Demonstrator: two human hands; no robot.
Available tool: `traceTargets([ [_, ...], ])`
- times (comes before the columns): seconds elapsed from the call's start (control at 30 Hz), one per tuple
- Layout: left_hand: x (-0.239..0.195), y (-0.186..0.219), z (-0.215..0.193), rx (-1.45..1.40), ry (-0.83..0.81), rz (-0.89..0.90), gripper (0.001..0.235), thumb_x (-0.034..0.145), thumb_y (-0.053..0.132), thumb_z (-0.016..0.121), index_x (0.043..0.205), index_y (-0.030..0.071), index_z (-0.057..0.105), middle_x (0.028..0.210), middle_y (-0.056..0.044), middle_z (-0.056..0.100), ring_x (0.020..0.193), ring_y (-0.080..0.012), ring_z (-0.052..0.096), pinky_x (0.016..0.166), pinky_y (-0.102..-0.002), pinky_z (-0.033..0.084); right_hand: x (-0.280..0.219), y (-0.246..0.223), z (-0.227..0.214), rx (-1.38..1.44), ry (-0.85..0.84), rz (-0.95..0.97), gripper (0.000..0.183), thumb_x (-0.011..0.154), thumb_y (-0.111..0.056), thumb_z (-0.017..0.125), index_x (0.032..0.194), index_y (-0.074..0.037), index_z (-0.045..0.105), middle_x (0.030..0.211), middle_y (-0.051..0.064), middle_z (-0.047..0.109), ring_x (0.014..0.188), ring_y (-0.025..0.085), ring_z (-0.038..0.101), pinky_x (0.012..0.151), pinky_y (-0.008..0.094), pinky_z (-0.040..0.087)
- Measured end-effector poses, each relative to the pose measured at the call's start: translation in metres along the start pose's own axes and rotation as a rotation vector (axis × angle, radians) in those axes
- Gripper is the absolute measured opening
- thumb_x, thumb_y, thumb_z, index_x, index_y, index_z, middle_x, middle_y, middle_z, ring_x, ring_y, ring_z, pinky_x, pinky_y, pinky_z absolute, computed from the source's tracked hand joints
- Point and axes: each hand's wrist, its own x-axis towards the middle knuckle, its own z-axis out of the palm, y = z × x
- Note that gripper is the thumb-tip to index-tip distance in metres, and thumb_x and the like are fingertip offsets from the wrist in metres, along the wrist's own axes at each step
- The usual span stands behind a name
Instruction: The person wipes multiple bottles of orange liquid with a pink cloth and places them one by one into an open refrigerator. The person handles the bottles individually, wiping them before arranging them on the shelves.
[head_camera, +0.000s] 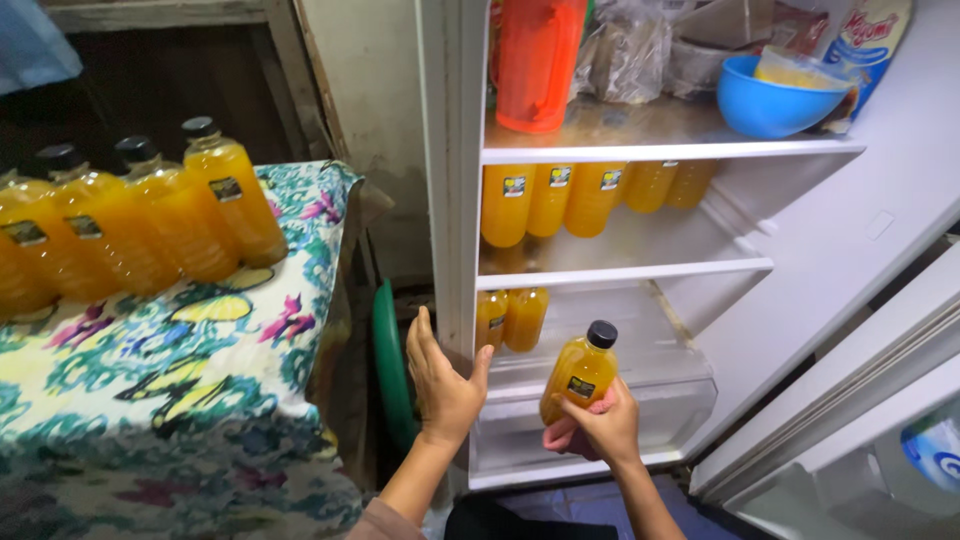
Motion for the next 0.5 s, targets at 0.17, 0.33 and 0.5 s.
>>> traceTargets([
  [0.17, 0.005, -0.024, 0.03, 0.053, 0.172, 0.199, 0.08, 0.08, 0.015, 0.079, 0.146, 0.0, 0.037, 0.136, -0.024, 0.054, 0.128, -0.0427, 0.054, 0.11, -0.051, 0.042, 0.031, 0.044, 0.0, -0.134, 0.158, 0.119, 0.059, 0.062, -0.022, 0.093, 0.114, -0.006, 0.069, 0.098, 0.008, 0.076, 0.084, 0.019, 0.074, 0.075, 0.035, 0.058],
  [0.33, 0.008, -0.045, 0.041, 0.058, 0.225, 0.356, 0.074, 0.081, 0.014, 0.076, 0.141, 0.0, 0.035, 0.128, -0.026, 0.056, 0.116, -0.0439, 0.058, 0.103, -0.054, 0.045, 0.079, 0.095, 0.011, -0.446, 0.255, 0.053, 0.068, 0.057, -0.034, 0.095, 0.114, -0.008, 0.07, 0.087, 0.013, 0.071, 0.083, 0.03, 0.067, 0.074, 0.041, 0.054],
  [0.5, 0.006, -0.051, 0.045, 0.058, 0.216, 0.359, 0.078, 0.08, 0.014, 0.077, 0.142, 0.0, 0.033, 0.129, -0.027, 0.055, 0.116, -0.0442, 0.058, 0.103, -0.055, 0.044, 0.134, 0.153, 0.037, -0.472, 0.291, 0.04, 0.059, 0.057, -0.035, 0.095, 0.1, -0.005, 0.067, 0.083, 0.015, 0.068, 0.083, 0.035, 0.064, 0.076, 0.045, 0.053],
])
